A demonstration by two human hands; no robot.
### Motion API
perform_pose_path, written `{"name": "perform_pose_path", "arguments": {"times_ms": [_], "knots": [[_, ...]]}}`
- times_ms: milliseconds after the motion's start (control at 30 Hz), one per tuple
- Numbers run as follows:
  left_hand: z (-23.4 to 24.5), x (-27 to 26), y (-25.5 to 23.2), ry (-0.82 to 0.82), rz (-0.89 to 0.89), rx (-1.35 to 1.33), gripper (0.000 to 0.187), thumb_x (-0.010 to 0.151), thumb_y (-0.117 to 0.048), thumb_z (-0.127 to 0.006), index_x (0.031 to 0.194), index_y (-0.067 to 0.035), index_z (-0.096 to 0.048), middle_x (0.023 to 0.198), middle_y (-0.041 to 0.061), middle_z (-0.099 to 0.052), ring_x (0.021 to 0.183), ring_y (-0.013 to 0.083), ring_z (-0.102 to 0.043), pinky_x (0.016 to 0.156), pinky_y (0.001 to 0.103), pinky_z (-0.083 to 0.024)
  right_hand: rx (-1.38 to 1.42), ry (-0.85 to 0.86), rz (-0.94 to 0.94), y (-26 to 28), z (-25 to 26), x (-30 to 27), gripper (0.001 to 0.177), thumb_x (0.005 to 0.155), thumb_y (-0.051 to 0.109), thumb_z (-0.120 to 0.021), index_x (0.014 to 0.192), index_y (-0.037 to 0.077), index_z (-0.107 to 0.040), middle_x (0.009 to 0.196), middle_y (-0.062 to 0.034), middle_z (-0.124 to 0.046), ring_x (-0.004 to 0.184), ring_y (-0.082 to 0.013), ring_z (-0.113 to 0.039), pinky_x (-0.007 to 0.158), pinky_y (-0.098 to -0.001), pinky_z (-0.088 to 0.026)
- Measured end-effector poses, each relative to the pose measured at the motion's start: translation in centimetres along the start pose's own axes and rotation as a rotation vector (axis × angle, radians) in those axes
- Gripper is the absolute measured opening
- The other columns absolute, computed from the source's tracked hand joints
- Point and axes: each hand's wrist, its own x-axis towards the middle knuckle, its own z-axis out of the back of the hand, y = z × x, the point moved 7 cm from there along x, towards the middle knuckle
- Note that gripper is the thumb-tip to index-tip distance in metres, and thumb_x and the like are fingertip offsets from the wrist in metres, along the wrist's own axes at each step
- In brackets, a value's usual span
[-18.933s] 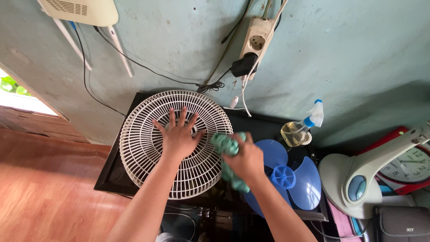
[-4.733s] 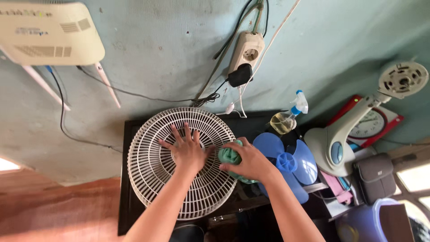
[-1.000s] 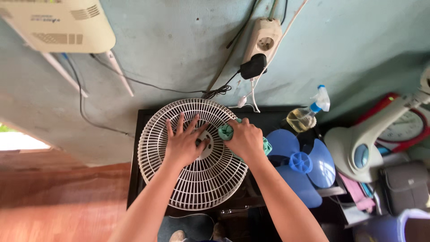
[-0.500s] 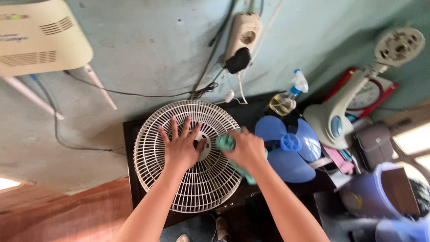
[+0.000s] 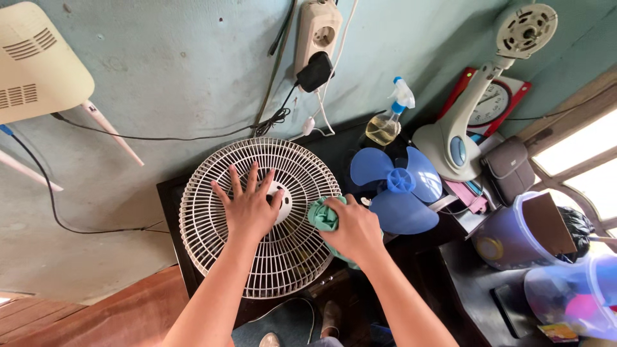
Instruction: The person wipes the front cage of a disassembled electric fan with a green cloth. They repeatedly rub the metal bars and central hub while holding the cage steady with the other hand. A spray bottle is briefly picked up and set down without visible use.
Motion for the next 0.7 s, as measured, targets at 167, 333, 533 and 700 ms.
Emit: {"name": "perform_pose_path", "arguments": {"times_ms": [167,333,533,700], "knots": [[-0.4,0.0,0.1,0.006,-0.021,0.032,0.064,0.098,-0.064,-0.025,0.158,-0.04,-0.026,0.17,-0.002,-0.01,0.155,0.0394,0.008,0.113,0.073,0.013,0.11,-0.195,-0.092,-2.7,0.8,2.1,0.053,0.072,0.041,-0.083,0.119,0.022,-0.07,0.116,-0.0125,-0.065,0.096,-0.0381,-0.069,0.081,-0.0498,-0.056],[-0.9,0.2,0.2,0.015,-0.006,0.044,0.064,0.099,-0.066,-0.021,0.158,-0.042,-0.022,0.169,-0.004,-0.009,0.154,0.0379,0.01,0.114,0.071,0.014,0.356,-0.2,-0.215,-5.4,0.5,3.7,0.056,0.072,0.042,-0.084,0.121,0.019,-0.068,0.115,-0.0118,-0.071,0.1,-0.0347,-0.07,0.082,-0.0475,-0.056],[-1.2,0.2,0.1,0.015,-0.015,0.07,0.063,0.098,-0.066,-0.024,0.158,-0.044,-0.023,0.17,-0.004,-0.009,0.155,0.0368,0.009,0.114,0.071,0.013,0.437,0.082,-0.248,-6.3,-0.3,1.3,0.059,0.069,0.038,-0.084,0.122,0.019,-0.069,0.107,-0.0113,-0.078,0.099,-0.0287,-0.075,0.087,-0.0421,-0.057],[-0.9,0.5,-0.3,0.044,0.023,0.075,0.063,0.097,-0.064,-0.028,0.157,-0.044,-0.024,0.17,-0.004,-0.01,0.155,0.0363,0.006,0.114,0.072,0.009,0.469,-0.123,-0.206,-7.8,1.6,3.1,0.065,0.073,0.041,-0.086,0.128,0.016,-0.063,0.126,-0.0132,-0.064,0.111,-0.0332,-0.066,0.089,-0.0457,-0.054]]}}
